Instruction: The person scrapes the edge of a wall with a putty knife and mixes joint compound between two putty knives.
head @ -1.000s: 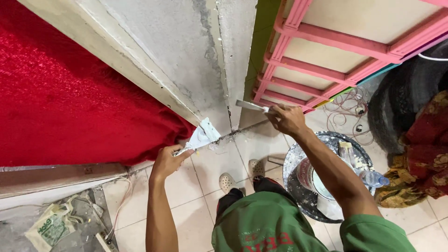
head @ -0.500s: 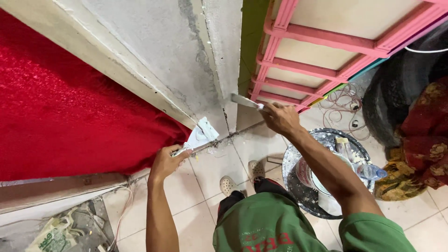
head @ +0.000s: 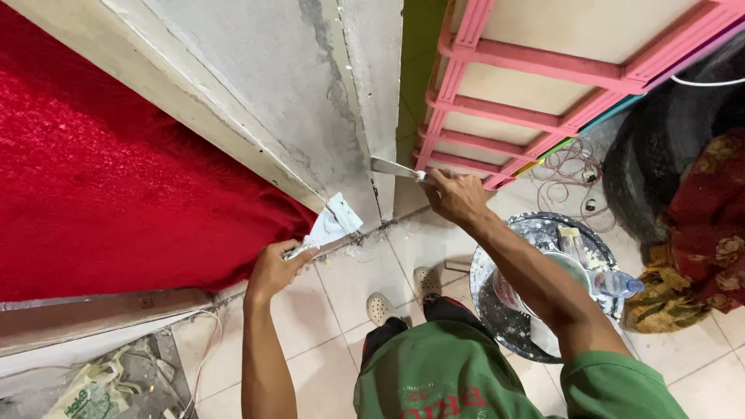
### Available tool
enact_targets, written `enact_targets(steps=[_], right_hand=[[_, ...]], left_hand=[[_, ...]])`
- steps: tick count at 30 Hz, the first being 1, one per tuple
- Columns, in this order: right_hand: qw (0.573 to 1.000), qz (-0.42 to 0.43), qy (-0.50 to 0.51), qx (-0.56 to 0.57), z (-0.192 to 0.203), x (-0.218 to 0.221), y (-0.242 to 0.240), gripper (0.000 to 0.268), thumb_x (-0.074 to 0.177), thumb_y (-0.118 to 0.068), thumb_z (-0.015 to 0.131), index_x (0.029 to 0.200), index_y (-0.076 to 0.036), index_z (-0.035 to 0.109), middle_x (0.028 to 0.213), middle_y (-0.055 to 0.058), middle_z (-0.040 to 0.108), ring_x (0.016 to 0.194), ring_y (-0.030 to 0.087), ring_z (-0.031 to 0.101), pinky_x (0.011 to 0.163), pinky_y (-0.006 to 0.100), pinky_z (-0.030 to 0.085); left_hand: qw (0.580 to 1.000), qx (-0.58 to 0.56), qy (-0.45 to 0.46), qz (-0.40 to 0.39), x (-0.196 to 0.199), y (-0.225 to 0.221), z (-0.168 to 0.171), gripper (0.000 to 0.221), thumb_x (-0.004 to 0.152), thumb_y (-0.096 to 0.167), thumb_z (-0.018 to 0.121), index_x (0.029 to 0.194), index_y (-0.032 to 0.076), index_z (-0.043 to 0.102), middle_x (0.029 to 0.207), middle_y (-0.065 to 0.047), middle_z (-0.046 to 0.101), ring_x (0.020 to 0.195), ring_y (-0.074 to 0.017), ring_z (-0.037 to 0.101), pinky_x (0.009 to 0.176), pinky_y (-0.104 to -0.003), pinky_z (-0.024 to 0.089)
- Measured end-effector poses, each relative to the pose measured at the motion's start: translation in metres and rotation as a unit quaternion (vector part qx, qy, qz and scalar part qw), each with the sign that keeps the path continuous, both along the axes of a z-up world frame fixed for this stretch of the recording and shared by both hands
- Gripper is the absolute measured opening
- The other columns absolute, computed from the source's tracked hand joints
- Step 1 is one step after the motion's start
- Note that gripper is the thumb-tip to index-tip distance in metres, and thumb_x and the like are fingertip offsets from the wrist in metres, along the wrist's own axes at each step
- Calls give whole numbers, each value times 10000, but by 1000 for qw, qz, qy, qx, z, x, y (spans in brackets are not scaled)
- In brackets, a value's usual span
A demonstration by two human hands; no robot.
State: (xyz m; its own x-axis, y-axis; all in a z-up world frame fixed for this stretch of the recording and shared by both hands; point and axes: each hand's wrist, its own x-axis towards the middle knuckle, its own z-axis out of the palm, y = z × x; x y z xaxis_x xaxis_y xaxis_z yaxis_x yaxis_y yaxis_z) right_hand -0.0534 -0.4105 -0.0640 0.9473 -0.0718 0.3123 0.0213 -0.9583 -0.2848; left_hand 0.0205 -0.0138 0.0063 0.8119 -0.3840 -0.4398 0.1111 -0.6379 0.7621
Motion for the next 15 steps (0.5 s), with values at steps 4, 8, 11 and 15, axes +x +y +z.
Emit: enact_targets(steps=[4, 8, 11, 15], right_hand=[[999, -25, 12, 17, -12, -17, -2, 249, 1073, -358, 569, 1018, -139, 672, 679, 74, 681, 394, 125, 462, 324, 343, 323], [999, 31, -42, 8, -13, -12, 5, 285, 1013, -405, 600, 1013, -135, 689, 714, 81, 699, 389, 139, 462, 318, 353, 312], [999, 37, -27, 0, -11, 7, 8, 281, 1038, -397, 598, 1012, -131, 686, 765, 91, 710, 380, 148, 465, 329, 355, 316], [1000, -3, -7, -14, -11, 10, 6, 263, 1067, -347, 584, 1040, -102, 676, 758, 97, 702, 393, 144, 466, 333, 356, 321]], left_hand=[[1000, 7, -13, 12, -5, 7, 3, 325, 861, 351, 781, 779, 38, 745, 539, -8, 543, 470, -88, 446, 430, -306, 353], [1000, 1, 1, 27, -11, 13, 3, 349, 846, 357, 796, 760, 26, 726, 524, -10, 531, 456, -92, 454, 421, -306, 358], [1000, 9, -6, 24, -11, 13, 5, 358, 842, 363, 804, 762, 23, 728, 523, -13, 523, 460, -94, 442, 425, -309, 351], [999, 32, -12, 12, -8, 10, 8, 354, 845, 374, 791, 761, 32, 748, 517, -24, 527, 454, -103, 442, 426, -311, 353]])
